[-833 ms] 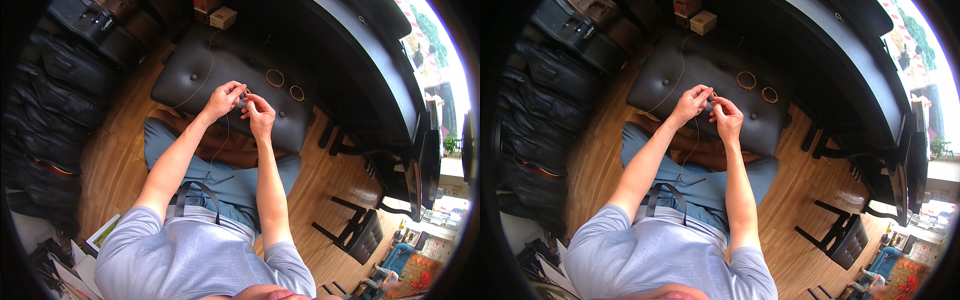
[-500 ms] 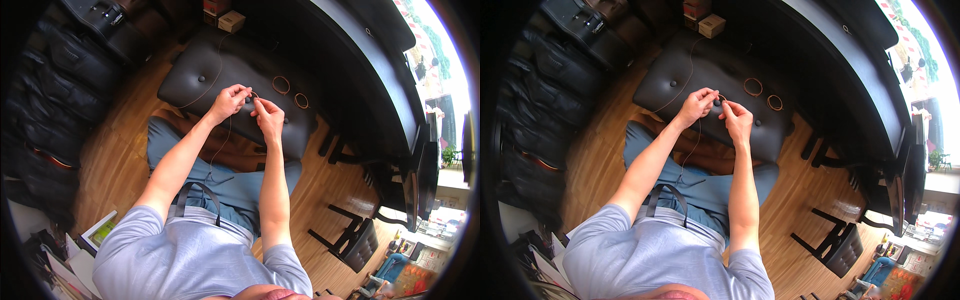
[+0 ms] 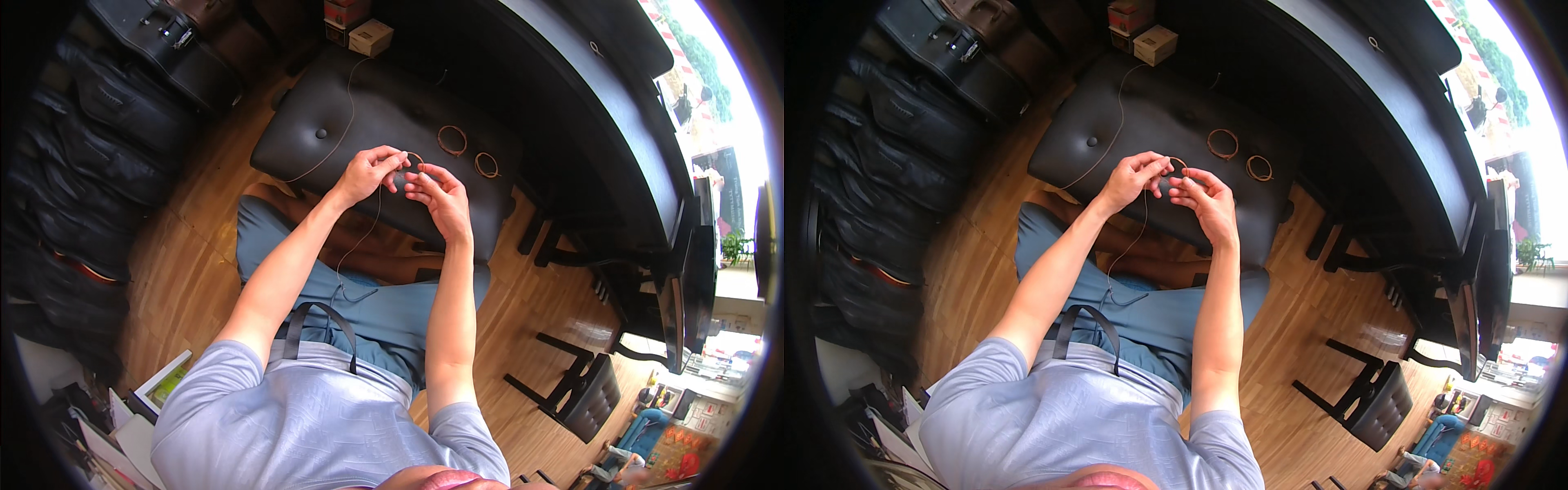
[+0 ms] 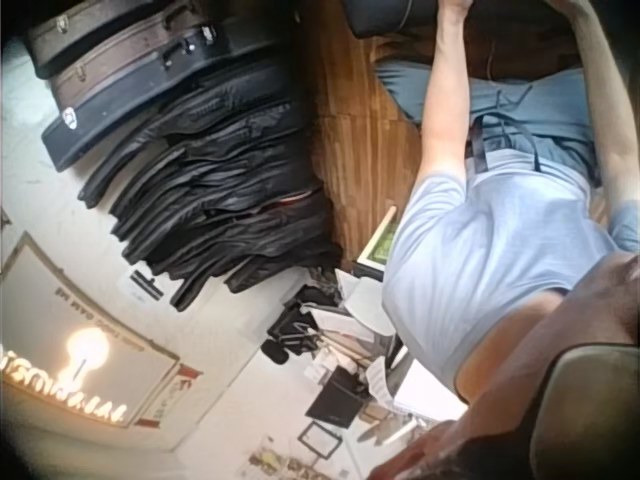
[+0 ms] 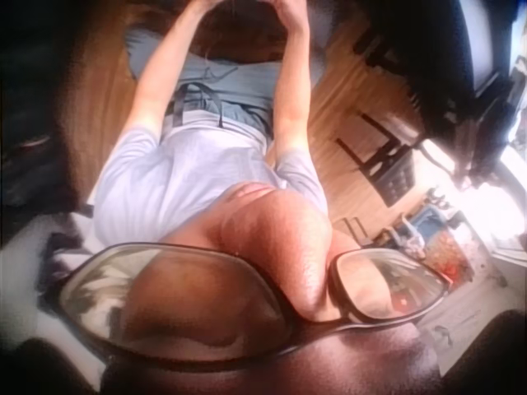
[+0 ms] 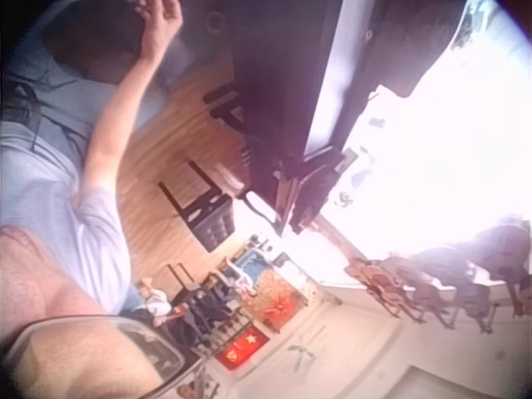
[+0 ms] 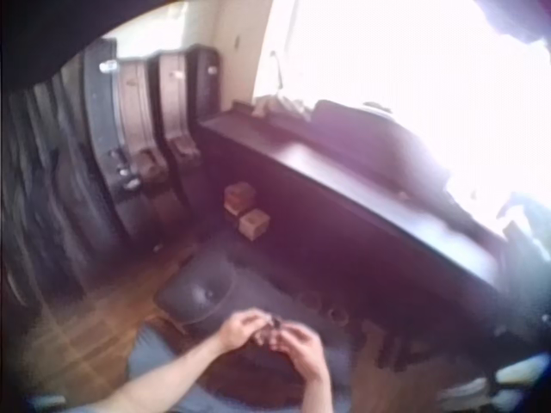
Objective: The person sits cross-legged and uses both hands to bend and shape a length of thin copper wire into circular loops. They repeatedly form loops, adjust their shape, and place the finished rings onto the black piano bench in front of them.
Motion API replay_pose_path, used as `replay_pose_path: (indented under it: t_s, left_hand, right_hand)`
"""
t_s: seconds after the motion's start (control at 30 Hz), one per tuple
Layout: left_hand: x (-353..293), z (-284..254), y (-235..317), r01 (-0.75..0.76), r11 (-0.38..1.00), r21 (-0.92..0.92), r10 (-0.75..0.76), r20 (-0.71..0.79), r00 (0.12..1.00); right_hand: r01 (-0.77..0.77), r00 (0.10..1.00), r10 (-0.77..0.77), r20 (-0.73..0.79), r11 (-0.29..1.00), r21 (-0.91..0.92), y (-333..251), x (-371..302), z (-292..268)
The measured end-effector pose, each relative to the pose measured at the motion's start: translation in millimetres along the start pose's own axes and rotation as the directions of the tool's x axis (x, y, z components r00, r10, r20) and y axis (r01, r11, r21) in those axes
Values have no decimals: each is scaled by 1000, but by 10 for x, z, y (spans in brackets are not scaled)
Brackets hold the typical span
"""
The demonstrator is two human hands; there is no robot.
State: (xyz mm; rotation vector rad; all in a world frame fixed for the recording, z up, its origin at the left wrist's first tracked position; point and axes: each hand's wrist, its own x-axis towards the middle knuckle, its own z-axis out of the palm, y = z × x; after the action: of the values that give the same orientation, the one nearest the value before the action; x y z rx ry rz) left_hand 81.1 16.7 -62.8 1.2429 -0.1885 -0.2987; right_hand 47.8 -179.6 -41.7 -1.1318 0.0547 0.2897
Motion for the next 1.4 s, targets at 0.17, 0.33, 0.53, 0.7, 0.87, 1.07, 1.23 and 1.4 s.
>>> replay_pose_path:
  t_s: [0.17,0.33,0.53,0.7,0.87,1.07,1.23,1.4]
  left_hand:
    - [1,-11,30,-1,1000,6,1,21,1000]
    - [19,-124,34,104,988,-116,-95,80,992]
    - [18,-98,44,138,965,-221,-137,21,990]
    - [14,-73,83,150,941,-304,-155,8,988]
    - [6,-155,44,149,914,-378,-153,18,988]
    - [17,-145,53,159,903,-399,-159,34,987]
    - [13,-207,54,166,858,-486,-148,76,986]
    - [8,-265,60,213,836,-505,-171,128,977]
  right_hand:
    - [18,999,-20,-27,997,-81,61,-2,-36]
    - [55,997,-58,-45,997,-54,83,-9,27]
    - [56,996,-61,-62,996,-72,48,-34,63]
    - [79,959,-132,-252,974,-211,63,-155,230]
    - [-151,981,63,-183,840,-521,260,-580,776]
    - [-298,953,261,-153,895,-332,737,-582,796]
    - [-415,892,452,6,813,408,777,-610,698]
    - [-197,888,457,-42,463,864,1118,-699,630]
